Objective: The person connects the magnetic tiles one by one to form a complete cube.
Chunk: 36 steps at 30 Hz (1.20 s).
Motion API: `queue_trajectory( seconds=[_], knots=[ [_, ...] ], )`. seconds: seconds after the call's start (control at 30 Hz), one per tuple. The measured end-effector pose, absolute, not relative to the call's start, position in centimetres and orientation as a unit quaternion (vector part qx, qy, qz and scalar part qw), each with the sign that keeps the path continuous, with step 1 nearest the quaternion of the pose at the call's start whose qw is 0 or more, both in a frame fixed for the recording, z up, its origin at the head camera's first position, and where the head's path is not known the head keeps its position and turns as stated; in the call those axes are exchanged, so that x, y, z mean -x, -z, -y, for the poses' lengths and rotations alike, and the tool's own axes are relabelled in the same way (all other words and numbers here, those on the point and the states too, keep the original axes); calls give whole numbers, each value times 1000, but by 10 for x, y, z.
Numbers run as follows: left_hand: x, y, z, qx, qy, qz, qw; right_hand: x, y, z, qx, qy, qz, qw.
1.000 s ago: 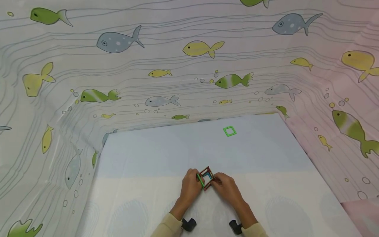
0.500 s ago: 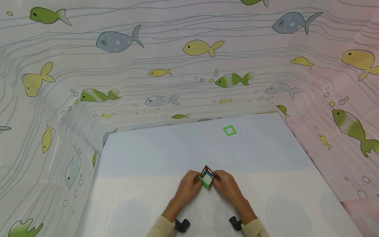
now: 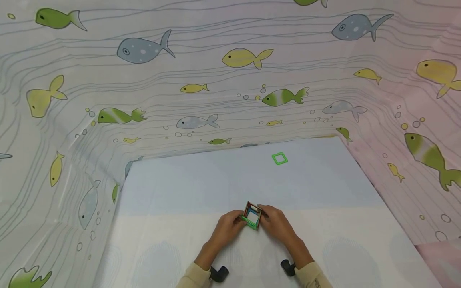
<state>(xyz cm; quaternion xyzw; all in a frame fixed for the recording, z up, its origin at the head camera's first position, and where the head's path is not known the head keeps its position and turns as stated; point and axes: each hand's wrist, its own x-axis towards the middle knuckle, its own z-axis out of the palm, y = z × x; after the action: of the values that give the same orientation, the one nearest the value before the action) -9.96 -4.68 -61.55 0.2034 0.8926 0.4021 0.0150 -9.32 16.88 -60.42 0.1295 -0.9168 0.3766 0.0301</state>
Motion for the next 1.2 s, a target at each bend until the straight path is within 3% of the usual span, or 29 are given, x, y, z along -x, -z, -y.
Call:
queue_trajectory(
  seconds=[0.7, 0.97, 1.2],
  knots=[
    [93, 627, 43, -208, -419, -884, 7, 112, 598, -191, -141, -376, 916, 17],
    [91, 628, 44, -177, -440, -879, 40, 168, 580, -228, -86, -356, 929, 46],
    [91, 627, 39, -148, -464, -871, 66, 222, 569, -249, -14, -306, 952, -2]
  ],
)
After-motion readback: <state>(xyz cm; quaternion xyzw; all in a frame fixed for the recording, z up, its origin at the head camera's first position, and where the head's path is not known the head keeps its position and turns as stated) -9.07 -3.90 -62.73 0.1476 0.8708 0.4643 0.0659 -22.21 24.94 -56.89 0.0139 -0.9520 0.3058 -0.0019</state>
